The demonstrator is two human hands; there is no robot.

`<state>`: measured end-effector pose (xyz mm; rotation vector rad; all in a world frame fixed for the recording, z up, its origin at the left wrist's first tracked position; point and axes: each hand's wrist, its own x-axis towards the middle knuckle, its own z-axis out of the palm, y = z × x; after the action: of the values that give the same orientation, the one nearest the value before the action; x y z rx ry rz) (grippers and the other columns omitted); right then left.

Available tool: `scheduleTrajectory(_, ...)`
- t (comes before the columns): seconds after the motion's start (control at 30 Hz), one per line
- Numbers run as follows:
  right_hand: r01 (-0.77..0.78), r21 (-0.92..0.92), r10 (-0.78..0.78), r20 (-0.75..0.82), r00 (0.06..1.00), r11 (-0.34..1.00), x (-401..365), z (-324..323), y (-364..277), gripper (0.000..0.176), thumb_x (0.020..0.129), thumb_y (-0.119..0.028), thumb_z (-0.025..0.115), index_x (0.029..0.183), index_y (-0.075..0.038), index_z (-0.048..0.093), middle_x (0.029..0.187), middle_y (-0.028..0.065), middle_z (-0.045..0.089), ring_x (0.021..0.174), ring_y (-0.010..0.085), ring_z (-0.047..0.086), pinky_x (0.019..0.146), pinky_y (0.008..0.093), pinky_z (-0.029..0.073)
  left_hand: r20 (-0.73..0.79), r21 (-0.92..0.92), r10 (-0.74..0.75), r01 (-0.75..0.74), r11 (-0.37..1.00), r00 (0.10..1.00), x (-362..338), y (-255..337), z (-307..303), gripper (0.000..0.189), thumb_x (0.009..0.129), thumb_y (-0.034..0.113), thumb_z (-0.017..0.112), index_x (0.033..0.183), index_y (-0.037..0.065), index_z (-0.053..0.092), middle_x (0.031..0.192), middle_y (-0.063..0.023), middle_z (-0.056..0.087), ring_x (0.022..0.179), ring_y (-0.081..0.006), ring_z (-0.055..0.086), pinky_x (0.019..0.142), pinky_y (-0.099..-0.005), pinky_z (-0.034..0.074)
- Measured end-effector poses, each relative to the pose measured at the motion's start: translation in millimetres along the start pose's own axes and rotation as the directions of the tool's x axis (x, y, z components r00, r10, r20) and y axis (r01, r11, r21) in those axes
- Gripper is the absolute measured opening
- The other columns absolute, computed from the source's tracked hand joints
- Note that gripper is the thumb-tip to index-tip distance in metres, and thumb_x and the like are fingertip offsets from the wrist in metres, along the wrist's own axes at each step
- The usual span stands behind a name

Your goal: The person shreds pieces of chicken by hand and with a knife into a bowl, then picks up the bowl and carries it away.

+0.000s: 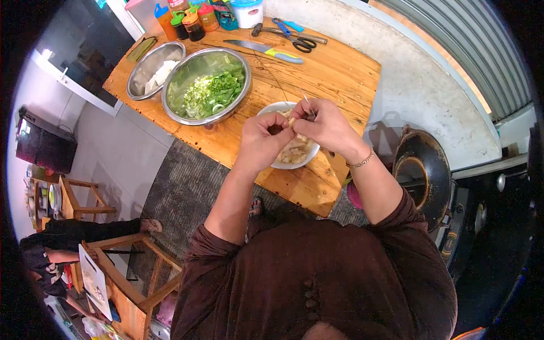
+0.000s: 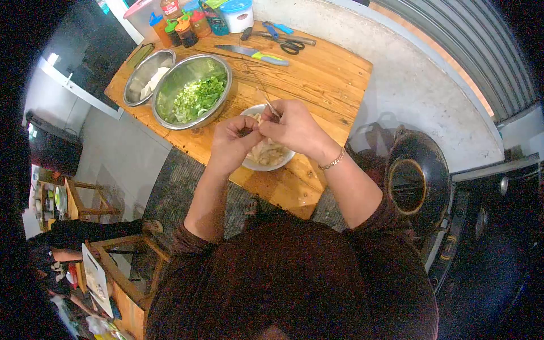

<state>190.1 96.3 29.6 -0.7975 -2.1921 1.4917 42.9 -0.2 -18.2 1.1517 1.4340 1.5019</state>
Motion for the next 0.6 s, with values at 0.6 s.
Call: scheduleTrajectory(0.6,-0.31,0.456,0.229,0.226,0.947,0.835,-36,7,-7,0.037,0.098,-0.029,0.052,0.132,-0.015,0.042,0.069,-0.0046,0.041,0.054,0.0044,0.035,0.043,0.0192,0.029,-0.098,-0.044,0.004,-0.008,0.999,0.995,-2,5,4,0.005,0.082,-0.003,0.06,0.08,0.001,0.062,0.073,0.0012,0.062,0.065,-0.005,0.057,0.059,-0.0199,0.045)
